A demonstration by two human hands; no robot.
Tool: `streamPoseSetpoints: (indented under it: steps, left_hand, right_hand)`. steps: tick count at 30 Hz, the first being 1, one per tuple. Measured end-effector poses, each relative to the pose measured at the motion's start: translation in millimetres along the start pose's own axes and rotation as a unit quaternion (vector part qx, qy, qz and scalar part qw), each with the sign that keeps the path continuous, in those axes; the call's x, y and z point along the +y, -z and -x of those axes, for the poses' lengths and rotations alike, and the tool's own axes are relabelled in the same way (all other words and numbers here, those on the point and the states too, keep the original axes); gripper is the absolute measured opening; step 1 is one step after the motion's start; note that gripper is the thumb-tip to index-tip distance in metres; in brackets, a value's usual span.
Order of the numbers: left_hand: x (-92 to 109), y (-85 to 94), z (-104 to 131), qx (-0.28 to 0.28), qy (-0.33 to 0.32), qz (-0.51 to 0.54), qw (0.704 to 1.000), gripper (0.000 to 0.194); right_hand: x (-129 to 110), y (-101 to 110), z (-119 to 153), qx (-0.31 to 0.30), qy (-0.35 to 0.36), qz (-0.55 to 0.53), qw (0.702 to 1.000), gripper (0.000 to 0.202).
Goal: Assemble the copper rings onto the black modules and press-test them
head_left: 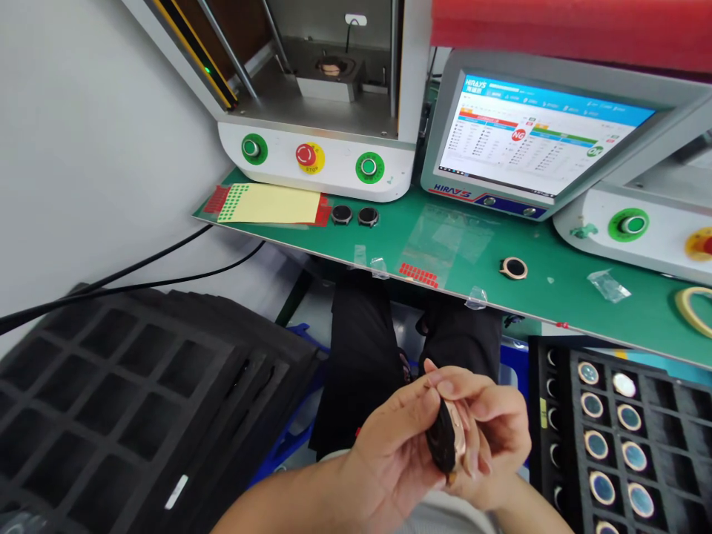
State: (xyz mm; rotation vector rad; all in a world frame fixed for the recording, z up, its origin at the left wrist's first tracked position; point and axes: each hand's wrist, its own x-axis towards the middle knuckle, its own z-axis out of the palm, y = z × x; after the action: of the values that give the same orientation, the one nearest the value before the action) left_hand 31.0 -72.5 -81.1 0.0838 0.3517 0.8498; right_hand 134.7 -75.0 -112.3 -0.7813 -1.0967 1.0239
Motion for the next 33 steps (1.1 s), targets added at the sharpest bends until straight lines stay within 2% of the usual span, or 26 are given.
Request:
streamPoseSetpoints:
  steps: [7, 10, 12, 14, 17, 18, 19, 20, 21, 22, 23, 24, 26, 29, 33]
  left_hand:
    - [-0.7, 2.0, -2.0, -0.004, 0.002, 0.021, 1.000, 0.030]
    - [-1.9, 4.5, -3.6, 0.013, -0.005, 0.014, 1.000, 0.027]
    - [-2.7, 9.3, -6.5, 0.020, -0.010, -0.035, 0.999, 0.032]
    - [-1.1, 16.4, -12.5, 0.011, 0.013, -0.123, 0.992, 0.040]
    - [9.3, 25.4, -33.2, -0.015, 0.050, -0.282, 0.958, 0.059]
    - [14.3, 26.9, -44.6, -0.015, 0.037, -0.356, 0.934, 0.060]
    - [19.6, 27.6, -58.7, -0.009, 0.003, -0.452, 0.892, 0.057]
    - [24.5, 27.6, -75.4, 0.003, -0.043, -0.556, 0.830, 0.050]
    - [28.5, 27.2, -94.5, 0.019, -0.090, -0.651, 0.753, 0.040]
    - [31.2, 26.5, -115.3, 0.032, -0.131, -0.731, 0.669, 0.031]
    - [32.4, 25.4, -137.2, 0.037, -0.154, -0.776, 0.611, 0.024]
    - [32.0, 24.1, -159.3, 0.034, -0.166, -0.801, 0.574, 0.019]
    - [26.9, 20.4, -200.6, 0.019, -0.182, -0.834, 0.520, 0.016]
    - [15.7, 14.0, -245.5, 0.004, -0.189, -0.881, 0.433, 0.033]
    - [13.4, 10.1, -267.6, -0.005, -0.156, -0.926, 0.344, 0.024]
  right_hand:
    - [4.9, -3.0, 10.3, 0.015, -0.037, -0.023, 0.999, 0.042]
    - [10.4, -10.5, 10.2, 0.049, -0.011, -0.048, 0.998, 0.039]
    - [15.1, -9.3, 5.7, 0.042, 0.024, -0.062, 0.997, 0.041]
    - [17.0, 0.0, -0.7, 0.010, 0.065, -0.048, 0.997, 0.047]
    - [11.8, 25.6, -7.9, 0.020, 0.116, 0.029, 0.993, 0.051]
    - [9.3, 36.0, -9.5, 0.039, 0.125, 0.059, 0.990, 0.050]
    - [7.4, 47.1, -11.3, 0.063, 0.129, 0.090, 0.986, 0.048]
    - [6.4, 59.2, -13.9, 0.088, 0.130, 0.129, 0.979, 0.047]
    - [6.7, 72.3, -17.8, 0.113, 0.132, 0.181, 0.968, 0.045]
    - [8.3, 86.3, -23.3, 0.134, 0.131, 0.254, 0.949, 0.043]
    - [10.8, 101.1, -30.5, 0.145, 0.128, 0.334, 0.922, 0.041]
    - [14.0, 116.5, -39.4, 0.148, 0.126, 0.410, 0.891, 0.038]
    - [20.3, 147.4, -60.6, 0.122, 0.117, 0.516, 0.840, 0.032]
    - [24.9, 186.7, -92.1, 0.060, 0.092, 0.565, 0.818, 0.028]
    - [26.4, 216.8, -116.0, 0.000, 0.044, 0.605, 0.795, 0.028]
